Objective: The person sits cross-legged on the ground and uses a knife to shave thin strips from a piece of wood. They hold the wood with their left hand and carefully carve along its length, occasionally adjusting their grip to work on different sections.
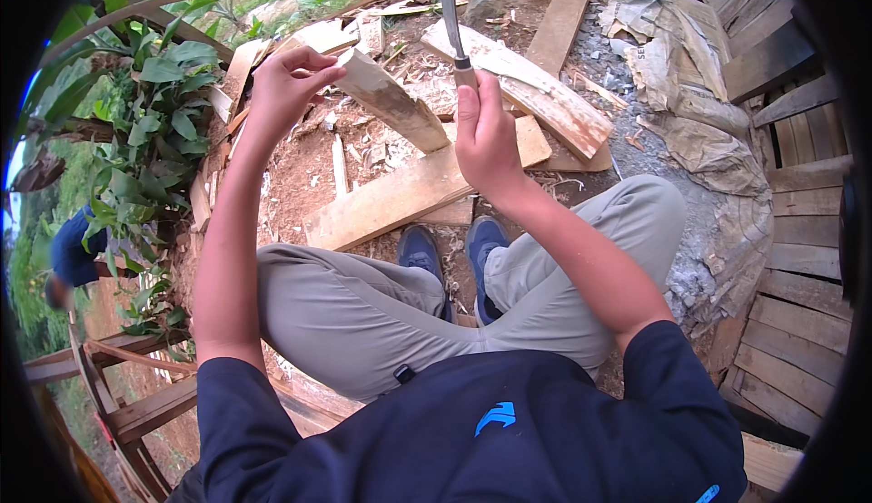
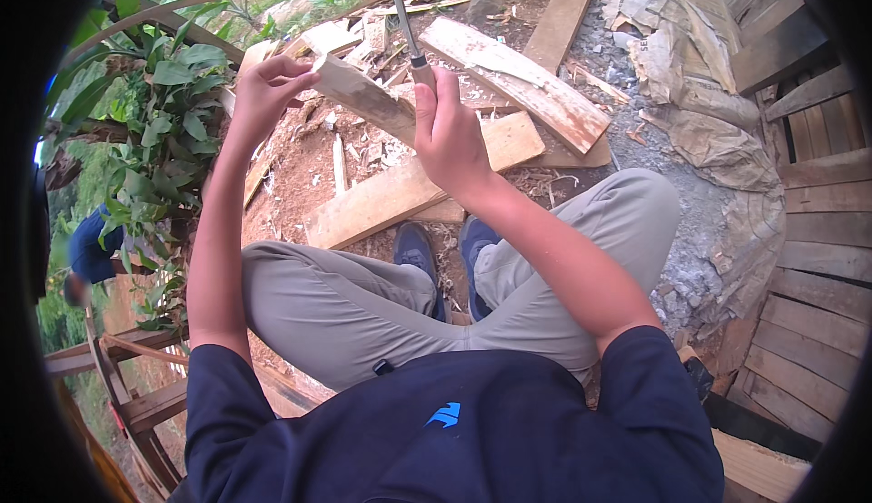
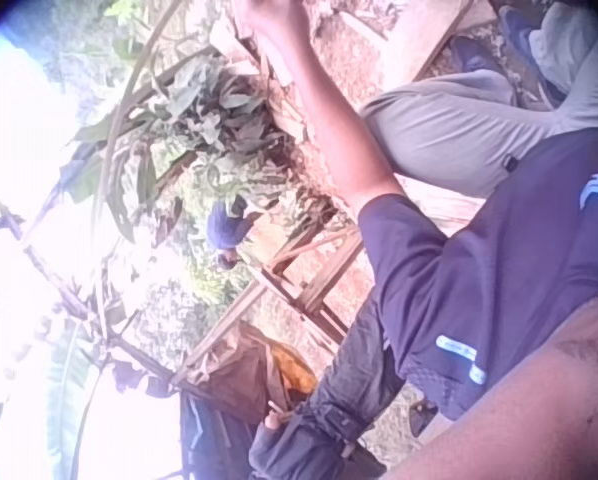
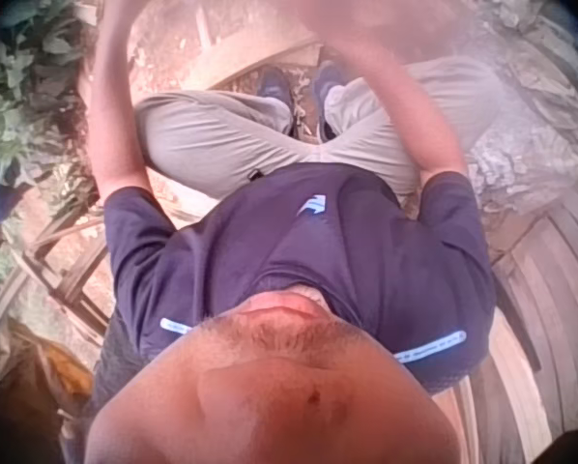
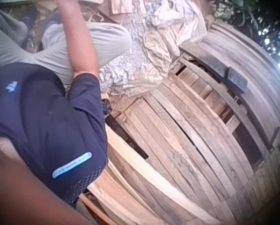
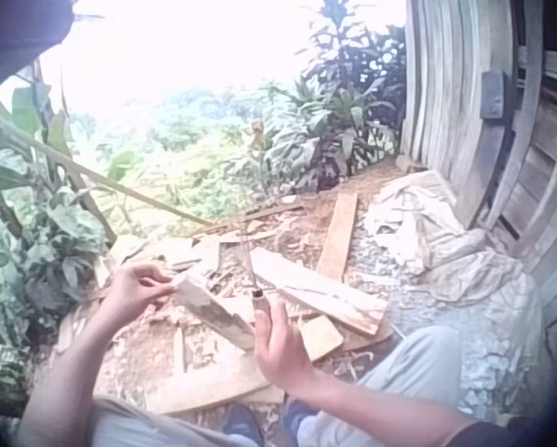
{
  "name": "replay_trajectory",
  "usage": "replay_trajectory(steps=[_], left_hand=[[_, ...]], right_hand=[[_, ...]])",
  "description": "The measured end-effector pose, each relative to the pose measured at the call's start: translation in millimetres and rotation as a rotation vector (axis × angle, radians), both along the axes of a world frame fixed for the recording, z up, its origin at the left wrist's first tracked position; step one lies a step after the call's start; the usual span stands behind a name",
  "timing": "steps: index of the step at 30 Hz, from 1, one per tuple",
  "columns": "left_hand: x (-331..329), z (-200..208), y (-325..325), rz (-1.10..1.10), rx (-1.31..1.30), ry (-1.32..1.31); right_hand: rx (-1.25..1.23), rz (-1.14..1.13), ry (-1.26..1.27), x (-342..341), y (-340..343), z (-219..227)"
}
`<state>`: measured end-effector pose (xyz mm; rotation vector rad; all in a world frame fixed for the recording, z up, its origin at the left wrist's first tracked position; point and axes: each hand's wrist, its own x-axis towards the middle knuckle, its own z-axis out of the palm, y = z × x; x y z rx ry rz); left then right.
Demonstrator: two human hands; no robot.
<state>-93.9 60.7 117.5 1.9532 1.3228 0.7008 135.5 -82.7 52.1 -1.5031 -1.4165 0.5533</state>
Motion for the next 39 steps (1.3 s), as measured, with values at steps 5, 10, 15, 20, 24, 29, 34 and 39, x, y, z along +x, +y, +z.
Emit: replay_trajectory(steps=[5, 10, 15, 20, 24, 29, 34, 39], left_hand=[[-5.1, -2.6, 6.9, 0.017, 0.014, 0.044], [-9.8, -4.8, 6.6, 0.029, -0.009, 0.025], [-3.8, -3.2, 6.7, 0.004, -0.019, 0.022], [-6.5, -1.8, 6.2, 0.03, -0.019, 0.054], [-8.4, -2.6, 5.6, 0.028, -0.04, 0.024], [-4.7, -3.0, 6.8, 0.003, -0.037, 0.015], [-6.2, -3.8, 6.5, 0.024, -0.028, 0.037], [-9.7, -3.7, 5.7, 0.02, -0.065, 0.004]], right_hand=[[-0.322, 0.121, -0.381, 1.5, 4.8, -42.5], [-0.082, -0.009, -0.094, 1.4, 5.4, 4.7], [-0.192, 0.053, -0.133, 2.7, 5.6, -17.1], [-0.369, 0.113, -0.393, 2.6, 11.4, -27.4], [-0.126, -0.008, -0.078, 4.0, 8.0, 7.4], [-0.194, 0.034, -0.142, 0.4, 4.2, -21.7], [-0.392, 0.11, -0.379, 3.7, 10.6, -27.8], [-0.245, 0.055, 0.086, 8.8, 14.0, -0.1]])
